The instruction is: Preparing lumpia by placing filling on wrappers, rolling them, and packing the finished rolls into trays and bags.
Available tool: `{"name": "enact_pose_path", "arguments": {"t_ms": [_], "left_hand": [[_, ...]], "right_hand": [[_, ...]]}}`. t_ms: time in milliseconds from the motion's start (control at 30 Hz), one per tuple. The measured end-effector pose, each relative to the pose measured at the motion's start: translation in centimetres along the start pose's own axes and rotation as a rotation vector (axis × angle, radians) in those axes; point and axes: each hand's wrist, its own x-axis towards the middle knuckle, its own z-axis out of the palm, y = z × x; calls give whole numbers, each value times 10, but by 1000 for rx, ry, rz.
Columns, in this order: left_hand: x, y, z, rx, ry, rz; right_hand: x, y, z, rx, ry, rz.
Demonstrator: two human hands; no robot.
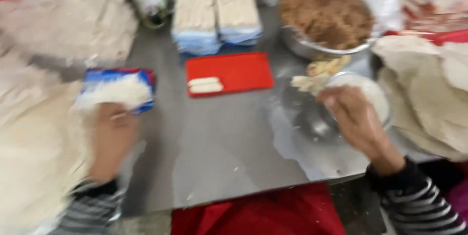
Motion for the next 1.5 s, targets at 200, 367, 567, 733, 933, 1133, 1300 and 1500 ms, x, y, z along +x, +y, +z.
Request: {"name": "enact_pose_path", "arguments": {"t_ms": [200, 367, 567, 733, 933, 1133, 1300, 1500], "left_hand": [[64, 155, -121, -59, -113, -468], [81, 177, -89, -270, -236, 532], [47, 163, 40, -685, -343, -655], [-28, 187, 73, -258, -253, 118], [-83, 250, 90, -70, -390, 351], [-79, 245, 66, -332, -322, 247], [-85, 219, 31, -346, -398, 293], [-61, 251, 46, -482, -218, -69]], "right_hand": [[59, 52, -31, -588, -139, 149], [87, 70, -1, -761, -339, 308], [35, 28, 3, -690, -290, -52], [-27, -37, 13, -130, -298, 100], [-74, -36, 71, 432, -505, 702], [-66, -55, 94, 801, -339, 869], [-77, -48, 128, 1189, -95, 1019], [-74, -80, 132, 1071, -175, 741]]}}
